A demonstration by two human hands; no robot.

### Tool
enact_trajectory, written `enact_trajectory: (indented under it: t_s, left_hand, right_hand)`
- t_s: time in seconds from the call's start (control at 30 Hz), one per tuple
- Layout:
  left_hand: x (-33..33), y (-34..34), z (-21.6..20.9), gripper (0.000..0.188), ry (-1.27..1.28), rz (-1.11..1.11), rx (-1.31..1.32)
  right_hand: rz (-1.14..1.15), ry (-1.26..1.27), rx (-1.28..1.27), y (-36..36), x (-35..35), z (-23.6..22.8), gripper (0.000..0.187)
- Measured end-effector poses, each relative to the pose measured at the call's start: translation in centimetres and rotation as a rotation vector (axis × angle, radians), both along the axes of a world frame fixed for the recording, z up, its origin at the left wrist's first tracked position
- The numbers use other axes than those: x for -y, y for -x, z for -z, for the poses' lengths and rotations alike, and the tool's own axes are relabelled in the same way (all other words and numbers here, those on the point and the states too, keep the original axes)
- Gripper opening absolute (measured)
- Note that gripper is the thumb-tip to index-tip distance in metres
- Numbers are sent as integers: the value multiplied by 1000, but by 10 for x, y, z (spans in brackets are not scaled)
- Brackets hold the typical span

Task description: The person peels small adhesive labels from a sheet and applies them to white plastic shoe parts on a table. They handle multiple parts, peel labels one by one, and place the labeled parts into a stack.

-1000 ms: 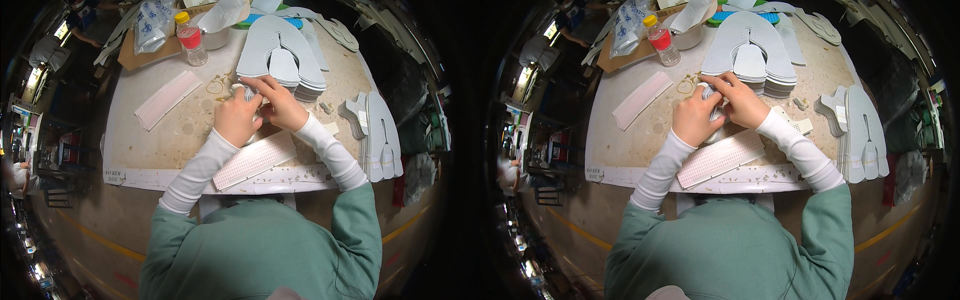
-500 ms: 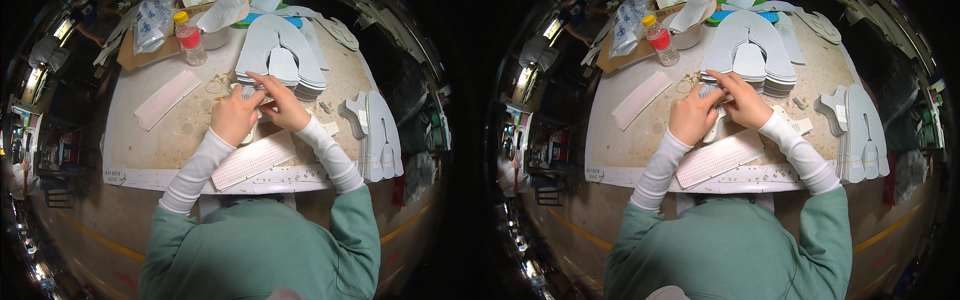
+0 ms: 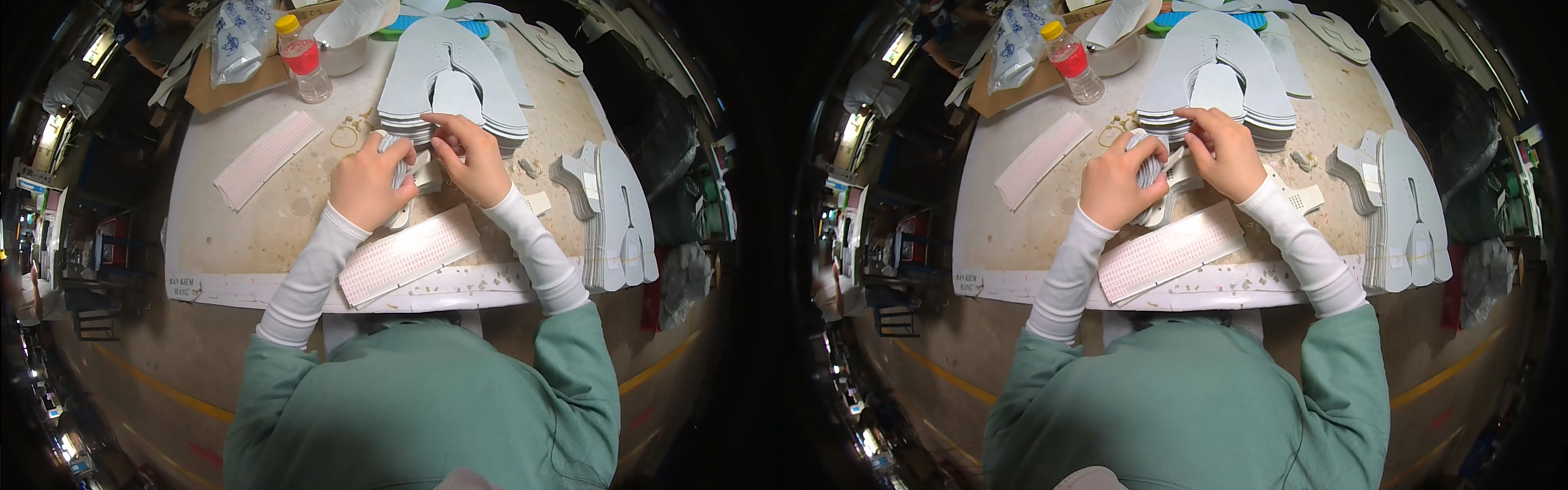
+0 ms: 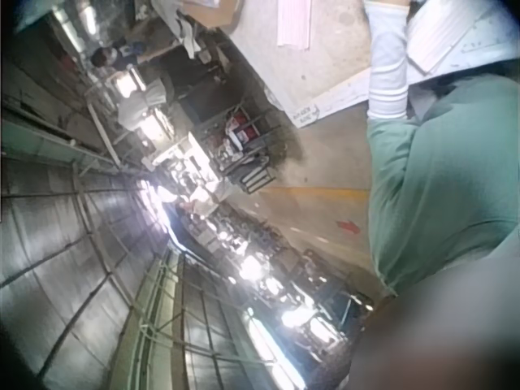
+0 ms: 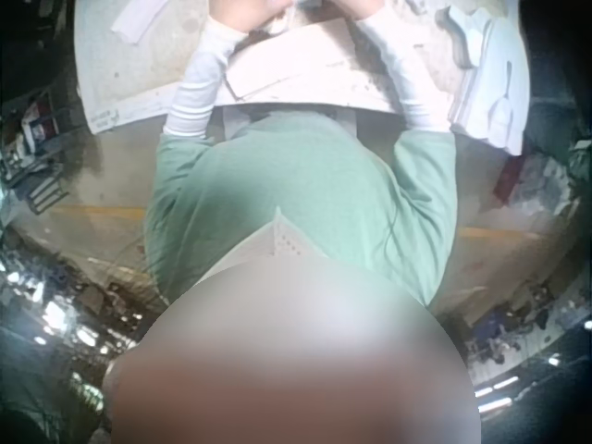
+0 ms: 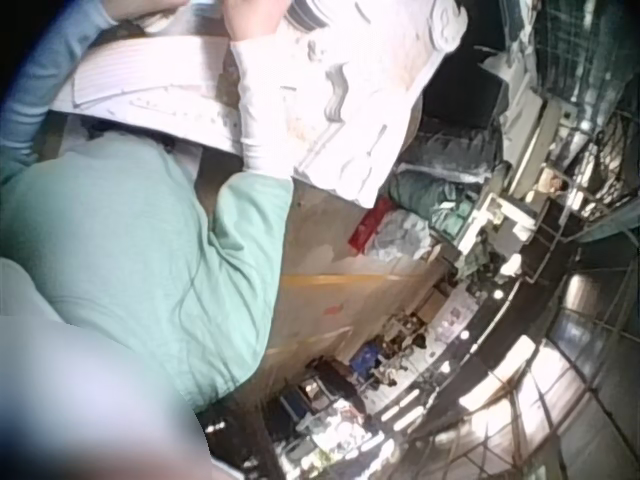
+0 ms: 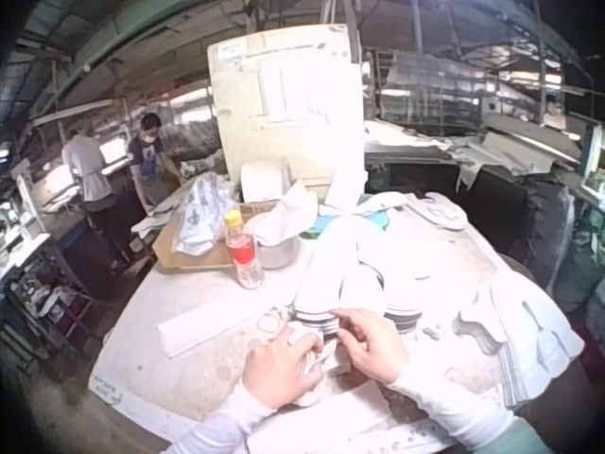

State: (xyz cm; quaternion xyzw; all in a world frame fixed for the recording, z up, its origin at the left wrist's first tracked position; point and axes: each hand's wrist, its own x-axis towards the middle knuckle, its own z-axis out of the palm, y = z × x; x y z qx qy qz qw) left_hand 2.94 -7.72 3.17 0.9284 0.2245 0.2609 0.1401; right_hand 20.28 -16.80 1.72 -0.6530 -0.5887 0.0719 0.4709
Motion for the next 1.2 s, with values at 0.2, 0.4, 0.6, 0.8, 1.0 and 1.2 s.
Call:
enact_trajectory:
  t_s: [0.2, 0.4, 0.6, 0.8, 1.0, 1.2]
  left_hand:
    - [1, 6, -14, 43, 172, 111, -19]
    - [11, 43, -31, 52, 308, 192, 56]
    - [9, 100, -24, 37, 538, 54, -171]
    - [17, 124, 11, 39, 706, 79, -225]
    - [18, 122, 15, 25, 660, 70, -259]
    - [31, 113, -4, 11, 784, 33, 196]
  right_hand:
    - [-109, 212, -765, 12, 1, 6, 35]
    - [-54, 216, -391, 11, 1, 5, 37]
    - [-162, 47, -611, -22, 36, -34, 37]
    - [-23, 84, -607, -66, 118, -50, 37]
    - [269, 441, -694, -83, 154, 8, 35]
    - [555, 111, 110, -51, 140, -19, 27]
